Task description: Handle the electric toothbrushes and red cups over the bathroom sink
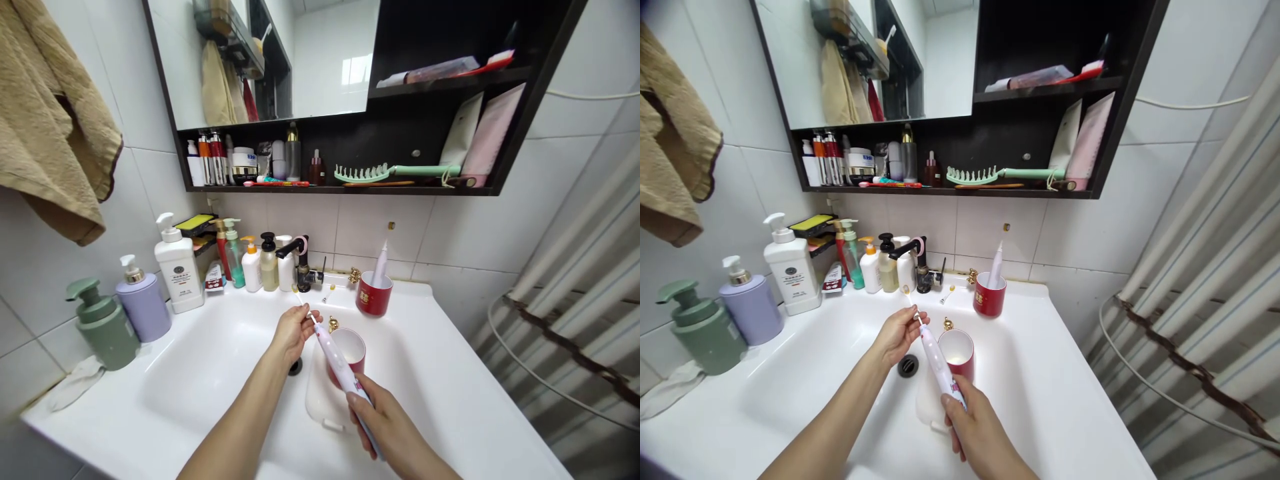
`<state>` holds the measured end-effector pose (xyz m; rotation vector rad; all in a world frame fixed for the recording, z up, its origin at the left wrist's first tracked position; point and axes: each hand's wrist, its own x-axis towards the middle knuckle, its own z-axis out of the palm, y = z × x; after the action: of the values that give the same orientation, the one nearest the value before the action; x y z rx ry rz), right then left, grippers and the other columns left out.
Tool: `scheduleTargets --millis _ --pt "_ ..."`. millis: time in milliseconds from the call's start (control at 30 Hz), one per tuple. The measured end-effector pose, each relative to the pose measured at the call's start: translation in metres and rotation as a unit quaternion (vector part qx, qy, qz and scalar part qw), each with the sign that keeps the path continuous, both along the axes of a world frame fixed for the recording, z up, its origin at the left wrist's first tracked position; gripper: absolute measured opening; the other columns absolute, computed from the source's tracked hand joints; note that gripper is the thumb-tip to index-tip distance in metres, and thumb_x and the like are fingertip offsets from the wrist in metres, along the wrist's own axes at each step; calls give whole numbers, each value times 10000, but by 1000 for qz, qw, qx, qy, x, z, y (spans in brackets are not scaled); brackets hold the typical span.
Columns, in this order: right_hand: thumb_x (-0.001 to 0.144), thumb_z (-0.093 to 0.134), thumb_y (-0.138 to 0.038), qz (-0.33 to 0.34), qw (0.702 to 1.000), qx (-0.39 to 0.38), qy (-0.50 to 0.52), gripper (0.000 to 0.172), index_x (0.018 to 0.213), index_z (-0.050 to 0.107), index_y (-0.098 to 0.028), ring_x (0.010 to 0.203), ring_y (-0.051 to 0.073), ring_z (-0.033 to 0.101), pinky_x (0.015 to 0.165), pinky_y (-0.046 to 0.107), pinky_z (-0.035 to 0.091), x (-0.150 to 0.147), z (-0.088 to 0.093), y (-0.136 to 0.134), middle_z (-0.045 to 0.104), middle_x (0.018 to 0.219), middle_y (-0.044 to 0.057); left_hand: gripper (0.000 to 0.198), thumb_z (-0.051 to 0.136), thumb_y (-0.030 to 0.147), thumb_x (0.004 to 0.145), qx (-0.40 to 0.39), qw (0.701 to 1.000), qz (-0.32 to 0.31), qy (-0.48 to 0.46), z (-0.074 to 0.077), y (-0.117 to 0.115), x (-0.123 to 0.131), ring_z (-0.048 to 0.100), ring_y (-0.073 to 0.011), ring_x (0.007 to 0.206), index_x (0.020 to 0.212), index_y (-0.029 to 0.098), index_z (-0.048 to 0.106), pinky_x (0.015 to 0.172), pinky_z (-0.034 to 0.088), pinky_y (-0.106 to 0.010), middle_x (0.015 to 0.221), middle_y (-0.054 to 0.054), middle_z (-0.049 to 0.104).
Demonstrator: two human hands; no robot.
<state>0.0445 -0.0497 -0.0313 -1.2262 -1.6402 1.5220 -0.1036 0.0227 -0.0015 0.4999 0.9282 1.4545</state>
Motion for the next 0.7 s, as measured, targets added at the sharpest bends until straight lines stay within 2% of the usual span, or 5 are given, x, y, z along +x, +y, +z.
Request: scheduleTargets --millis 200,367,500,633,700 --pt "707 341 -393 8 1000 -26 16 227 726 363 -168 318 15 338 296 151 264 -3 1 -1 394 554 -60 83 455 151 684 3 1000 -2 20 -2 -1 6 559 -105 519 615 123 418 520 435 -189 550 -28 543" --pt "705 358 -369 -14 999 -30 34 203 735 341 -169 322 13 331 313 151 260 -7 6 -4 395 541 -65 65 459 145 681 5 1000 -1 12 0 -3 10 549 -93 505 625 126 429 547 438 -204 554 -20 542" --pt "702 347 -375 0 997 -53 63 212 674 337 -165 311 7 310 308 154 245 -8 10 -7 386 536 -63 67 466 140 674 4 1000 -8 1 1 -5 13 549 -92 513 619 132 428 557 437 -207 553 -15 540" --pt "693 373 -360 -29 998 -39 39 201 743 350 -167 335 19 335 328 159 264 -8 9 -8 393 534 -63 68 450 132 679 8 1000 -11 2 2 -7 15 548 -98 511 615 133 427 535 436 -210 548 -14 535" --pt "699 358 -365 -16 997 -53 45 202 731 354 -166 327 17 321 322 161 260 -7 9 -8 385 530 -64 58 449 124 676 11 1000 -12 2 2 -7 16 546 -96 506 622 131 430 537 437 -214 543 -13 531"
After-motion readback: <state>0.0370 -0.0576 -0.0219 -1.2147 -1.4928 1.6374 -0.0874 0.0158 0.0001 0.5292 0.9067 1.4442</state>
